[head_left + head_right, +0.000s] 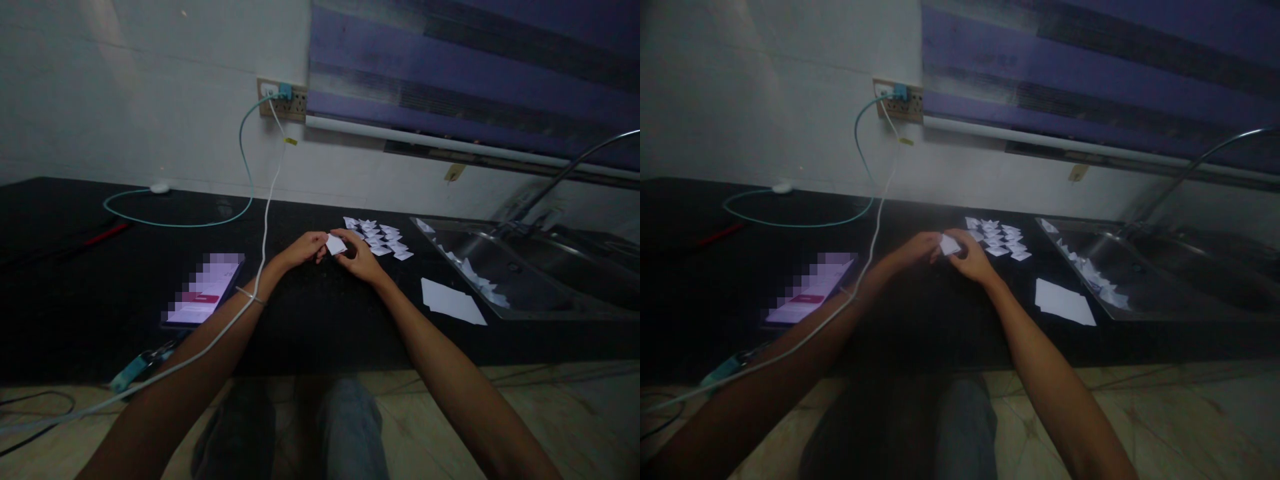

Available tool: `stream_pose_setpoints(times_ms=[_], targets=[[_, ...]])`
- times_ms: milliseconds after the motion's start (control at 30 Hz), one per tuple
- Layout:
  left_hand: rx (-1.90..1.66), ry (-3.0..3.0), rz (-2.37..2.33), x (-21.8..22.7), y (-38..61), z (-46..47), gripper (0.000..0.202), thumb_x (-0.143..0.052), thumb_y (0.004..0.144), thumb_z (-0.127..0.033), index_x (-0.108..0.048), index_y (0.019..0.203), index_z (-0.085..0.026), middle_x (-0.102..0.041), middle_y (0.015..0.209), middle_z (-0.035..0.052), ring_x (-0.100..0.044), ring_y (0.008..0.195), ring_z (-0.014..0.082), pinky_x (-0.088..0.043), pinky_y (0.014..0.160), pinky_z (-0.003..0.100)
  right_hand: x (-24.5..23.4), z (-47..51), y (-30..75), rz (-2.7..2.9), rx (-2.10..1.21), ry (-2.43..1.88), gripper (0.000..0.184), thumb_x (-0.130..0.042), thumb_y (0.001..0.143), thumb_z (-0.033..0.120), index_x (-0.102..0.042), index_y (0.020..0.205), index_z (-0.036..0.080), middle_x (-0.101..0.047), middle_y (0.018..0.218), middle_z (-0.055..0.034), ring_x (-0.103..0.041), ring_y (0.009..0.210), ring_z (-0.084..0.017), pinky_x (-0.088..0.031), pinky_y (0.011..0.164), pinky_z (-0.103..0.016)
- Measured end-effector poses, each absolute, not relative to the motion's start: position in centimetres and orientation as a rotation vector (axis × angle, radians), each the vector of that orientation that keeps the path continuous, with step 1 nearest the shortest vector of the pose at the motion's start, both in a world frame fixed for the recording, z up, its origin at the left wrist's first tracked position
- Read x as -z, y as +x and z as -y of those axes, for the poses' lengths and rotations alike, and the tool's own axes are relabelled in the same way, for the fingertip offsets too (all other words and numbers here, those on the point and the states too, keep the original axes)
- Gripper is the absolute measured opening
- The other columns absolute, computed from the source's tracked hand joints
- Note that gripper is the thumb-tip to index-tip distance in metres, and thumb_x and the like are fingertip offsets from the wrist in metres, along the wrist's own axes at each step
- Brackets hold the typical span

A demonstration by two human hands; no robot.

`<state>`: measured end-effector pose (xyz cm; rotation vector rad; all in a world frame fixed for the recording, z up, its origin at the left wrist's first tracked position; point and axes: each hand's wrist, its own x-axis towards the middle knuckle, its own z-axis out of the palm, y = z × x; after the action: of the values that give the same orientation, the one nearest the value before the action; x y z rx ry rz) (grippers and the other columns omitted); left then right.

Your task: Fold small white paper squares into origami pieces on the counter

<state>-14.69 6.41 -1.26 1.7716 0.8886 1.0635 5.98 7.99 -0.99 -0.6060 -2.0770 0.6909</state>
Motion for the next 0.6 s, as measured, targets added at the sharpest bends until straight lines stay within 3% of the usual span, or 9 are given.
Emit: stream_pose_setpoints(times_ms=[133,333,467,600], targets=[[-1.044,1.879,-0.897,0.8,-14.4,-5.6,0.053,-0.046,0.096,-0.063,-0.049,0.068,-0.018,-0.051,0.057,-0.0025,-0.049,0.049,0.0081,-0.038,0.052,0.022,1.1,-8.3,5.9,1.908,-0.886,-0.715,0.053,-0.069,0.078,0.029,-0.060,0.130,0.025,-0.064,0.132,-0.0103,-0.064,0.114,-0.027,-0.053,0.095,-0.045],[-0.954,1.863,-0.928,0.2,-14.1,-5.1,0.036,-0.051,0.098,-0.040,-0.053,0.071,-0.017,-0.051,0.059,-0.0030,-0.047,0.050,0.0081,-0.037,0.053,0.023,1.5,-9.2,5.7,1.797,-0.813,-0.767,0.022,-0.071,0.078,0.037,-0.071,0.091,0.019,-0.072,0.088,-0.0063,-0.067,0.081,-0.021,-0.055,0.078,-0.038],[-0.943,1.791,-0.924,0.3,-14.2,-5.3,0.025,-0.055,0.095,-0.033,-0.058,0.077,-0.016,-0.050,0.059,-0.0036,-0.048,0.051,0.0082,-0.039,0.054,0.023,1.2,-9.2,5.8,1.727,-0.756,-0.790,0.020,-0.071,0.078,0.037,-0.071,0.087,0.019,-0.073,0.084,-0.0049,-0.067,0.078,-0.020,-0.054,0.074,-0.036],[-0.961,1.771,-0.905,0.4,-14.3,-5.5,0.028,-0.051,0.098,-0.034,-0.061,0.080,-0.015,-0.049,0.056,-0.0041,-0.047,0.050,0.0081,-0.039,0.055,0.022,0.9,-8.7,5.8,1.746,-0.718,-0.787,0.020,-0.070,0.080,0.037,-0.071,0.088,0.019,-0.073,0.084,-0.0049,-0.066,0.078,-0.020,-0.053,0.071,-0.033]])
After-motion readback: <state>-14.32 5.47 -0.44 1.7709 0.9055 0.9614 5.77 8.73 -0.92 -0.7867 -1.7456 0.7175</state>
